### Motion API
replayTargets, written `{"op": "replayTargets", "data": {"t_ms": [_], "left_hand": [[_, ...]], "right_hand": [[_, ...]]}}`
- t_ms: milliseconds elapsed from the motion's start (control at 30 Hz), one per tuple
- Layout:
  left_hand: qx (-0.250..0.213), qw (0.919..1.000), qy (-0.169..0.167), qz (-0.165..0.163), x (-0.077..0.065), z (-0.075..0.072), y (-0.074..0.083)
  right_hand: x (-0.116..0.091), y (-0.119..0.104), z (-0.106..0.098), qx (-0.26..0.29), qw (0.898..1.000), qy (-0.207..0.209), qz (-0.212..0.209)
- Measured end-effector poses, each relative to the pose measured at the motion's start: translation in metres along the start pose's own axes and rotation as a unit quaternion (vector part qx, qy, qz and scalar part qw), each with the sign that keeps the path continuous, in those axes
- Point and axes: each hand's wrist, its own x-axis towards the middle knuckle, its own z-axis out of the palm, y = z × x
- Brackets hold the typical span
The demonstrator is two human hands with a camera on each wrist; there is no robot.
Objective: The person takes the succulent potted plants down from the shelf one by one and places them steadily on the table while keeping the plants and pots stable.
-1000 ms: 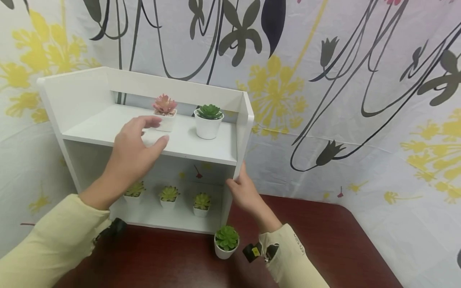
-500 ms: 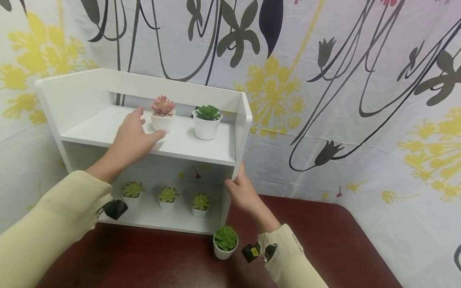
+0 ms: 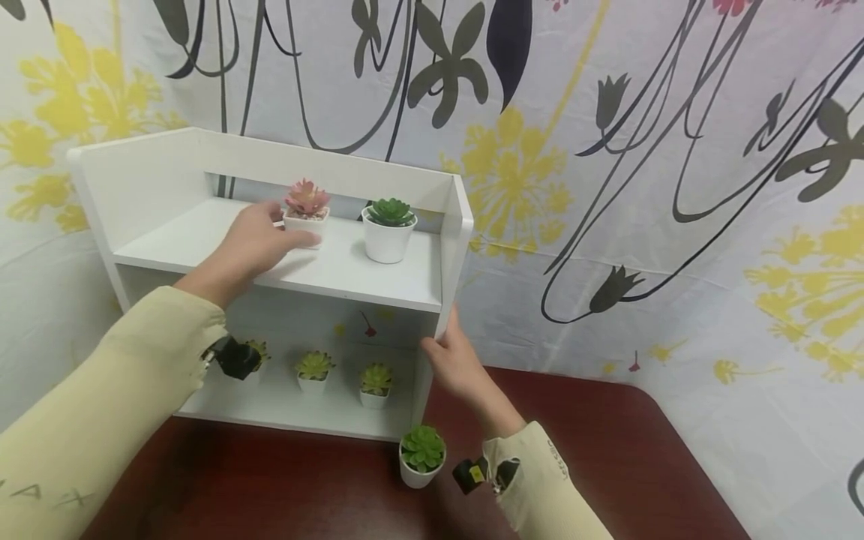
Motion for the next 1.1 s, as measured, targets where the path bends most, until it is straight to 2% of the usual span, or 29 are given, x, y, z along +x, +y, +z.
{"op": "replayTargets", "data": {"t_ms": [267,633,800,1100], "left_hand": [[-0.012,0.9999,0.006,-0.001,0.013,0.004,0.003],[-0.043,0.9987,0.026,-0.010,0.020,0.010,0.005],[-0.036,0.9988,0.026,-0.019,0.018,0.012,0.005],[-0.006,0.9996,0.023,-0.014,0.018,0.015,0.006]], "right_hand": [[0.000,0.000,0.000,-0.001,1.000,0.001,0.000],[-0.001,0.000,0.000,-0.004,1.000,0.000,0.003],[-0.001,0.001,0.001,-0.005,1.000,0.000,0.009],[0.000,0.002,0.001,-0.007,1.000,-0.003,0.001]]}}
